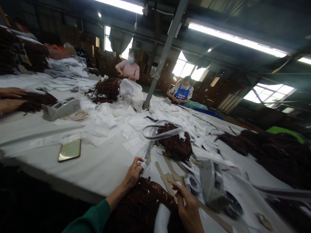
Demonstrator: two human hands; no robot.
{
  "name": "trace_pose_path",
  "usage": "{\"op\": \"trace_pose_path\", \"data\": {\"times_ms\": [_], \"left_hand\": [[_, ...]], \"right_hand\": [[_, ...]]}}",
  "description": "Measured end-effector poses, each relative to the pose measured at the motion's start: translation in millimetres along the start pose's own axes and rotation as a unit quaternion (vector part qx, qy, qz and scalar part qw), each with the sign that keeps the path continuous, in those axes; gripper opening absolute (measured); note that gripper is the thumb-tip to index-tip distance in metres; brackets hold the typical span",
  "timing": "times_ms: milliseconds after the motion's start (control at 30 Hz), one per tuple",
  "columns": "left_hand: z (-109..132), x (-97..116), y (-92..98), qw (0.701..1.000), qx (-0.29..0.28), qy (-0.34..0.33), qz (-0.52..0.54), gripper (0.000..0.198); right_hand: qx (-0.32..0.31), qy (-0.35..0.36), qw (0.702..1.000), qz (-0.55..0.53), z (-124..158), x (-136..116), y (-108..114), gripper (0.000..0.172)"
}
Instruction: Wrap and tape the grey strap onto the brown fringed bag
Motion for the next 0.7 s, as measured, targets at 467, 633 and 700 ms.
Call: {"op": "trace_pose_path", "data": {"times_ms": [467,633,700], "left_hand": [[15.3,29.5,-23.7,0.96,-0.12,-0.026,-0.251,0.056],[25.8,35.1,-56.7,0.843,-0.175,-0.001,-0.509,0.048],[26.1,31.6,-63.9,0.824,-0.188,0.023,-0.534,0.039]], "right_hand": [[0.076,0.011,0.994,0.072,31.6,-15.6,-37.7,0.033],[0.026,-0.011,1.0,-0.005,18.6,-2.9,-10.3,0.036],[0.105,-0.076,0.991,0.035,12.7,24.3,18.5,0.042]]}}
Point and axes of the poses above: each hand's wrist, its own z-axis away from the middle knuckle, its own y-axis out of the back of the hand, x = y × z, the point moved 7 cm from there along -z, towards the middle knuckle, and after that the axes turned 12 degrees about -x, right-handed, at the moved point
